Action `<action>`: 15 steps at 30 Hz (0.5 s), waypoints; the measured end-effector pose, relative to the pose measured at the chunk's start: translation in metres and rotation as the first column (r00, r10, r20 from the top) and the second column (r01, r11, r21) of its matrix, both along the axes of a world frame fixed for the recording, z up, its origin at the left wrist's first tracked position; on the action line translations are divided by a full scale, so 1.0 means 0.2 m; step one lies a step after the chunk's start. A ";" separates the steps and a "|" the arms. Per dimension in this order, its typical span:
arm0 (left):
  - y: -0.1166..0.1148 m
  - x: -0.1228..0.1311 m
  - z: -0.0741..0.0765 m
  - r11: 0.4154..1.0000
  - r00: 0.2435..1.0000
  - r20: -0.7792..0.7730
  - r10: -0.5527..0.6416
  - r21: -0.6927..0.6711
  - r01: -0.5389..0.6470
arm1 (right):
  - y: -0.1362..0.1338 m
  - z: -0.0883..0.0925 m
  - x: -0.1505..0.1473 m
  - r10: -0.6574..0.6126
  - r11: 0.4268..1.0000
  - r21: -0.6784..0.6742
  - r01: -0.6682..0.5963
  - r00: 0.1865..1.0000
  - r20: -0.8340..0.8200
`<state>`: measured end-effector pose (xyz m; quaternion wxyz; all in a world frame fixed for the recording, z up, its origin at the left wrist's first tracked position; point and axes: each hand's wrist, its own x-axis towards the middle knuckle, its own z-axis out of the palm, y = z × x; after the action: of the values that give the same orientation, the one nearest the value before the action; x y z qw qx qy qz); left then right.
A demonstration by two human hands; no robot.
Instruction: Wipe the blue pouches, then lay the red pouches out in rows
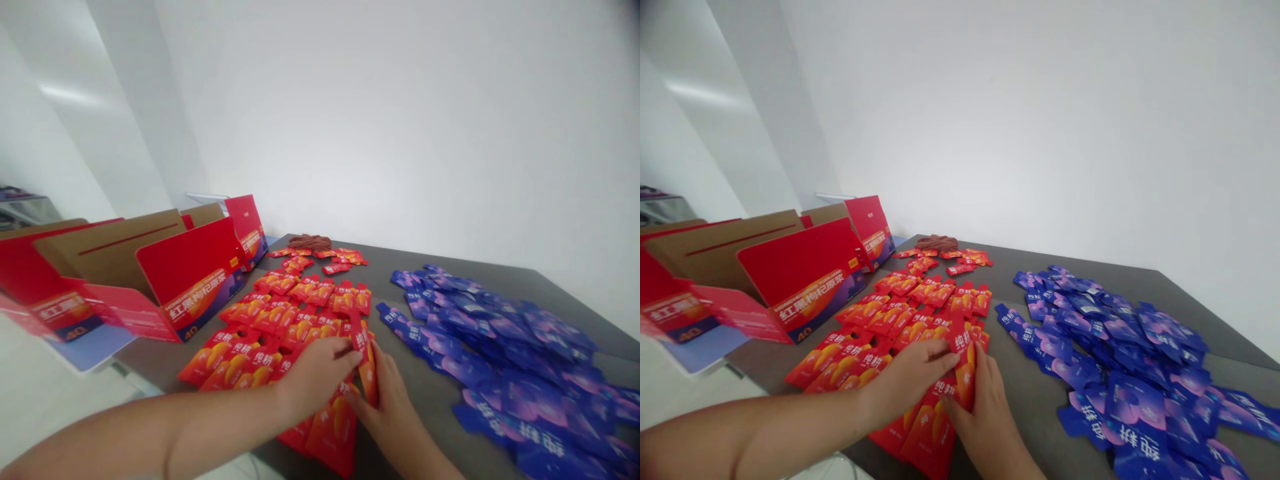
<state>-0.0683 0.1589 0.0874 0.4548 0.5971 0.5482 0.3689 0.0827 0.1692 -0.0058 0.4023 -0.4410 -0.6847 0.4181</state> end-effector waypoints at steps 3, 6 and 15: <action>0.07 -0.11 -0.01 0.990 0.991 -0.039 0.126 0.064 -0.123 | 0.00 -0.02 0.01 0.009 0.993 0.119 -0.014 0.999 0.043; 0.20 -0.34 -0.01 0.975 0.976 -0.074 0.207 0.101 -0.199 | 0.01 -0.04 0.01 0.007 0.992 0.130 0.000 0.998 -0.055; 0.40 -0.72 -0.08 0.979 0.806 -0.557 0.200 0.076 -0.191 | 0.05 -0.07 0.02 0.052 0.998 -0.021 -0.056 0.985 -0.162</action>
<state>-0.2124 0.2381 0.0712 0.2282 0.6232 0.7131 0.2259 0.0866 0.1792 -0.0203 0.4392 -0.3921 -0.6564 0.4716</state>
